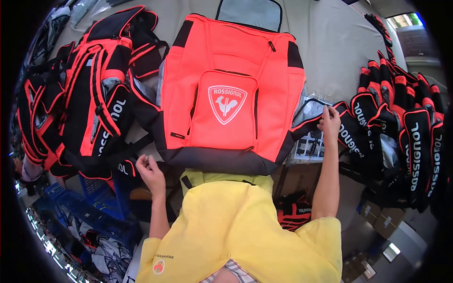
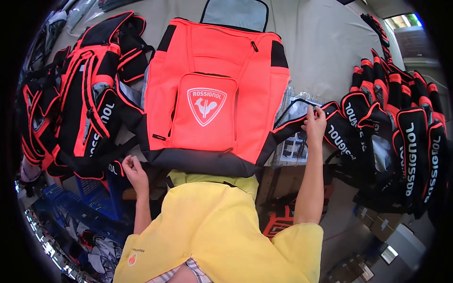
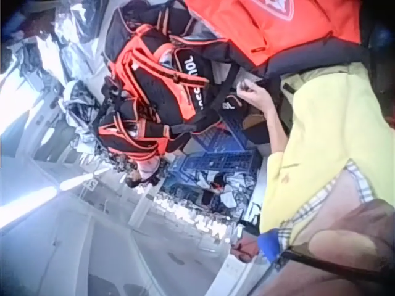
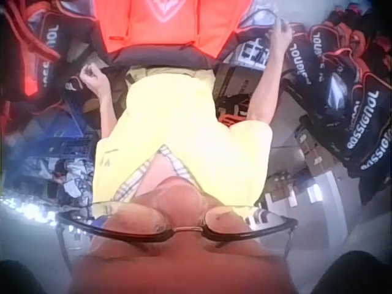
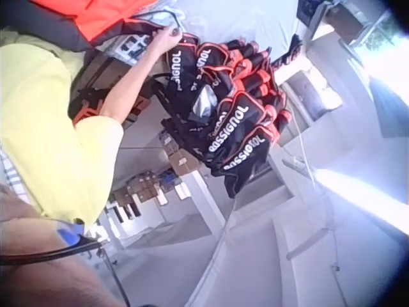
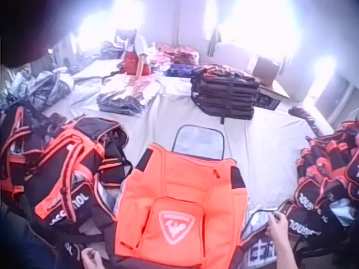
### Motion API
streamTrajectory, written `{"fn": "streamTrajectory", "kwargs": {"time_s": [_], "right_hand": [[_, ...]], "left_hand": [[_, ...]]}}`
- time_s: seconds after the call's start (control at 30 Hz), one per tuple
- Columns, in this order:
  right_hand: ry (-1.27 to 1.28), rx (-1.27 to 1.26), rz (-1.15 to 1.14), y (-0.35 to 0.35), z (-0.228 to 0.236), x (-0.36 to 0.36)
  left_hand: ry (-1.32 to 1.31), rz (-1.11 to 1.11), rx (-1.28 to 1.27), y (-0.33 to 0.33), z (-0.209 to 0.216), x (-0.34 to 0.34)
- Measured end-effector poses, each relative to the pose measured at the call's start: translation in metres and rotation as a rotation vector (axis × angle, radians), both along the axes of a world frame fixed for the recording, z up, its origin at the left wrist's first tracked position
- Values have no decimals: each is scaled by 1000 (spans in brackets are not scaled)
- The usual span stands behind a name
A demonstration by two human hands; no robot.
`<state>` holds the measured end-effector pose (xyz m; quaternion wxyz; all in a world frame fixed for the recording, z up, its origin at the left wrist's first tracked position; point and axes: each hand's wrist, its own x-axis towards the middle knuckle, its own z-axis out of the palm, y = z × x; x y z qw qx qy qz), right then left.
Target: Inspecting and sorting red and black athletic backpacks in a warehouse setting.
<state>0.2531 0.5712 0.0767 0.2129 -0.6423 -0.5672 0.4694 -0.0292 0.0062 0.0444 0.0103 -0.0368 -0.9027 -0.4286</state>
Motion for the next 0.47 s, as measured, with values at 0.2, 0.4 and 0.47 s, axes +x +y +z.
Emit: {"fn": "streamTrajectory", "kwargs": {"time_s": [0.2, 0.4, 0.47], "right_hand": [[107, 44, -9, -70, 5, 20], [-73, -45, 260, -220, -31, 11], [-2, -133, 123, -224, -35, -5]], "left_hand": [[-878, -266, 426, -11, -16, -66], [-792, -584, 369, 47, -4, -83], [-656, -673, 188, 64, 20, -88]]}}
